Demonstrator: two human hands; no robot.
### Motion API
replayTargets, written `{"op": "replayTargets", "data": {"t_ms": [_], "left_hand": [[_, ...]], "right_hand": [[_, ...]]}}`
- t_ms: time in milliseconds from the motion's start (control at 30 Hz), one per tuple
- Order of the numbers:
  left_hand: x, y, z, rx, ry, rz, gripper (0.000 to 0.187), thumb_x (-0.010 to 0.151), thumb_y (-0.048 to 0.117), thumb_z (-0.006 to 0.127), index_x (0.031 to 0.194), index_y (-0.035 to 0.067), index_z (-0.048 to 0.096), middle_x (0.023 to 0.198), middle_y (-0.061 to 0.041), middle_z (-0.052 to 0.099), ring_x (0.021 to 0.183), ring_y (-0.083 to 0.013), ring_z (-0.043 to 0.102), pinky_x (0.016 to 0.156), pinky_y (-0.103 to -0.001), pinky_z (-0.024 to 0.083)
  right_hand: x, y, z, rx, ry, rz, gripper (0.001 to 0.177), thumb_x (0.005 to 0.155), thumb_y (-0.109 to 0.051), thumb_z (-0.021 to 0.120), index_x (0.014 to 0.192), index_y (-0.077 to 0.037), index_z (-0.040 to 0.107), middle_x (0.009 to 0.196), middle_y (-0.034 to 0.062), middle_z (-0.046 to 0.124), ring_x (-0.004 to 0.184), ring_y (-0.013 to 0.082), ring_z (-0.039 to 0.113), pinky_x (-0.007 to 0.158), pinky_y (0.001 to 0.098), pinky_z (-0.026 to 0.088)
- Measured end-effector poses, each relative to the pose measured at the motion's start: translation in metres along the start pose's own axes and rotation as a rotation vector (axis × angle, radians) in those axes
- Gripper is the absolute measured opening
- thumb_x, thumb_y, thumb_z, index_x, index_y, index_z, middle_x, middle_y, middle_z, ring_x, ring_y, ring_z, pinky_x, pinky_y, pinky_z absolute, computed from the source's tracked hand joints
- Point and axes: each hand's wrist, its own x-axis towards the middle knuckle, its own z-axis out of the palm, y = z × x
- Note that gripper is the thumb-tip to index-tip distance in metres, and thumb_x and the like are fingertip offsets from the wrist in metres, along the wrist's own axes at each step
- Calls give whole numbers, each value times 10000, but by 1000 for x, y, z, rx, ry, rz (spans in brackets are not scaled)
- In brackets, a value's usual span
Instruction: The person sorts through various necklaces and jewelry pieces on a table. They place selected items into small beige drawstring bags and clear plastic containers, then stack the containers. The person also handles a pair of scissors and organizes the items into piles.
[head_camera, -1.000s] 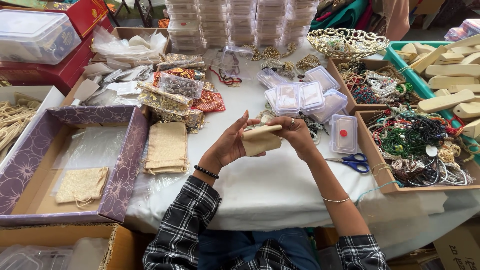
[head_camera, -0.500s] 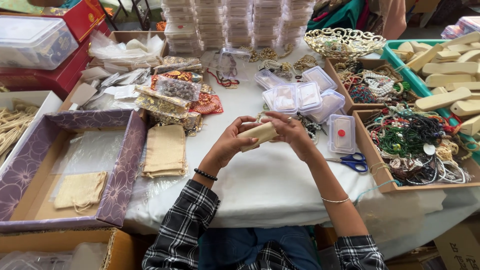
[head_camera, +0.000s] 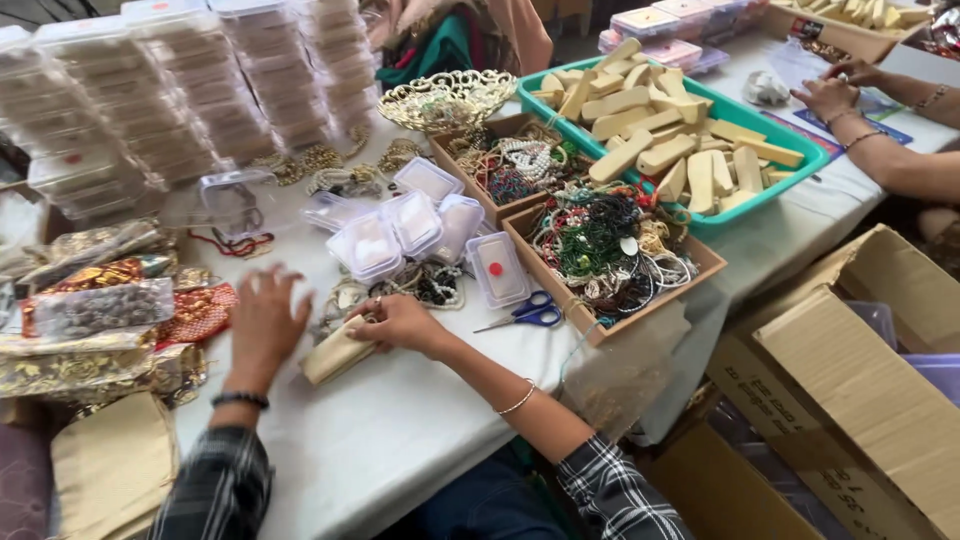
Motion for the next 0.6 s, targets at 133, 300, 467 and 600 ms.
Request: {"op": "replayTargets", "data": {"t_ms": [133,300,467,600], "left_hand": [[41,-49,38,269,-34,-62,408,930,262,623,1334,215,655,1605,-64,478,1537,-375,309,1117,-632,343],[66,-83,89,440,-254,-210,456,918,279,578,1368,261,648,1735,-46,264,1606,-395,99,1171,-715,157],[72,-96,99,519,-256,-184,527,879,290,563,1399,233,626,1713,-51,279,1582,-390,109,1143,-702,140],[73,-100,85,628,-360,-222,489,936,324,553,1401,207,642,1636,-39,412,1590,-305,215,1157,-667,207]], "right_hand": [[9,7,2,-24,51,6,407,866,-289,807,1199,-66,736,903,3,748,722,45,665,630,235,598],[9,12,5,-52,56,-15,410,852,-289,811,1196,-76,750,879,28,737,680,63,652,587,238,581],[4,10,4,-33,48,-33,413,866,-303,811,1202,-70,753,883,30,737,675,65,639,593,233,567],[4,5,6,-45,61,-12,422,857,-312,814,1202,-79,750,908,13,748,708,54,649,602,234,573]]}}
